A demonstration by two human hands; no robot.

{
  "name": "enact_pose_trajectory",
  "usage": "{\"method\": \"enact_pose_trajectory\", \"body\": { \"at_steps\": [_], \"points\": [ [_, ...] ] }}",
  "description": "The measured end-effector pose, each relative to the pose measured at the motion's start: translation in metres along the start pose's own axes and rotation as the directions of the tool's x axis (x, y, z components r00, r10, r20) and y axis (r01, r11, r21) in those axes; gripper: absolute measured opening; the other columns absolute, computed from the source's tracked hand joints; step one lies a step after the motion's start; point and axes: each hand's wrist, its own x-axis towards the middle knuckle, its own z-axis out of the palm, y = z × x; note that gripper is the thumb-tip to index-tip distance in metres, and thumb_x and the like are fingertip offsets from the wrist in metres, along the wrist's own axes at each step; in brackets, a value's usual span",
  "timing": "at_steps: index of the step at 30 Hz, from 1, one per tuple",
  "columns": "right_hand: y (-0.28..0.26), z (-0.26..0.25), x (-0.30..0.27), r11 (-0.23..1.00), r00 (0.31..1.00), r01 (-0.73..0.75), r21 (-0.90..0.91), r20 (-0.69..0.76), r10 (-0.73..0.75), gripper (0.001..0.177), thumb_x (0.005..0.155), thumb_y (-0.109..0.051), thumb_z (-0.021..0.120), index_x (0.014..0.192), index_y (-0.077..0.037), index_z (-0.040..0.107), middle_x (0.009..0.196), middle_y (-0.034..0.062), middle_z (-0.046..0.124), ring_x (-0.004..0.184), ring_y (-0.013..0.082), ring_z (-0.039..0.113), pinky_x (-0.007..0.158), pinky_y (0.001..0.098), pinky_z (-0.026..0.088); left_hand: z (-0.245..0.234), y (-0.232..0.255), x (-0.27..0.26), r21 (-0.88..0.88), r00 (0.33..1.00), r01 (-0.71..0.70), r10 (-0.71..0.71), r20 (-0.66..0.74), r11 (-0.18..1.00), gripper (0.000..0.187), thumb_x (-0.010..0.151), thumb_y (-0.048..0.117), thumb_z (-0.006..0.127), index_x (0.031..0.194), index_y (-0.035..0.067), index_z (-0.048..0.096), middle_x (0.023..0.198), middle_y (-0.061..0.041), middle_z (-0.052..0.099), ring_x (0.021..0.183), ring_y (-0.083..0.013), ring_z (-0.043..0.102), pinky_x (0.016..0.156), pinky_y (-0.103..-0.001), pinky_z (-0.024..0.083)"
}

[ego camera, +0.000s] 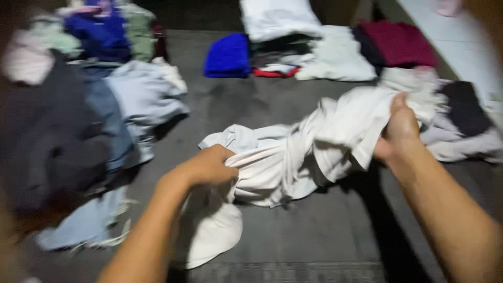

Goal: The person folds several garments one by one on a dark table, including a white t-shirt, a light pink top, a white long-sleeved shirt, dark pants, a yellow top, and a blue top. Each item is smoothed, folded into a compact rectangle, and placed in a growing stack.

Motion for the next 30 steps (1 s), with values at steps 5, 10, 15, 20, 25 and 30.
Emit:
{"method": "enact_pose_trajectory", "body": {
  "at_steps": [5,10,15,20,25,30],
  "points": [
    [-0.041,-0.077,-0.030,0.951,0.978,-0.208,-0.231,-0.050,0.202,0.057,0.106,-0.049,0.034,0.139,-0.006,0.054,0.134,0.0139,0.064,0.123,0.0296,0.062,0.106,0.0491,0.049,-0.026,0.020,0.022,-0.794,0.954,-0.067,0.273,0.127,0.605,0.024,0.073,0.012,0.067,0.091,-0.003,0.076,0.090,-0.012,0.077,0.082,-0.0206,0.073,0.083,-0.038,0.057],
    [-0.056,-0.121,-0.037,0.994,0.990,-0.101,-0.051,0.094,0.106,0.051,0.105,-0.036,0.047,0.137,0.001,0.059,0.132,0.0165,0.067,0.118,0.0283,0.065,0.105,0.0466,0.049,-0.058,0.041,0.059,-0.957,0.851,-0.197,0.447,-0.274,-0.211,0.055,0.094,0.043,0.056,0.121,-0.004,0.066,0.119,-0.020,0.073,0.114,-0.0343,0.069,0.108,-0.050,0.049],
    [-0.026,-0.147,0.000,0.590,0.911,-0.413,-0.694,-0.314,0.268,0.045,0.090,-0.026,0.066,0.124,0.003,0.065,0.125,0.0178,0.075,0.109,0.0265,0.071,0.096,0.0415,0.053,-0.042,0.022,0.123,-0.904,0.969,-0.151,-0.242,-0.055,-0.400,0.060,0.098,0.042,0.057,0.129,-0.008,0.057,0.123,-0.026,0.072,0.117,-0.0395,0.074,0.100,-0.056,0.054],
    [-0.004,-0.167,0.004,0.001,0.950,-0.304,-0.953,-0.304,-0.067,0.047,0.074,-0.031,0.081,0.106,0.002,0.076,0.106,0.0213,0.075,0.096,0.0342,0.076,0.087,0.0434,0.058,0.018,-0.020,0.139,-0.924,0.759,0.058,-0.618,-0.205,0.379,0.060,0.082,0.047,0.073,0.124,0.005,0.062,0.112,-0.013,0.064,0.090,-0.0284,0.058,0.074,-0.046,0.048],
    [0.009,-0.146,0.025,-0.002,0.931,-0.149,-0.989,-0.140,-0.337,0.063,0.070,-0.036,0.085,0.120,-0.002,0.068,0.107,0.0239,0.070,0.098,0.0379,0.070,0.086,0.0437,0.054,0.060,-0.003,0.146,-0.707,0.801,0.140,-0.499,-0.331,0.693,0.061,0.077,0.039,0.084,0.112,-0.010,0.072,0.116,-0.024,0.074,0.106,-0.0313,0.073,0.091,-0.041,0.055],
    [0.019,-0.125,0.046,-0.085,0.892,0.214,-0.973,0.230,-0.389,0.062,0.074,-0.037,0.079,0.124,-0.002,0.067,0.116,0.0238,0.070,0.101,0.0388,0.070,0.091,0.0447,0.054,0.070,0.029,0.141,-0.306,0.825,0.280,-0.391,-0.409,0.910,0.058,0.071,0.036,0.088,0.111,-0.004,0.072,0.115,-0.021,0.073,0.107,-0.0325,0.072,0.093,-0.039,0.056]
  ]
}}
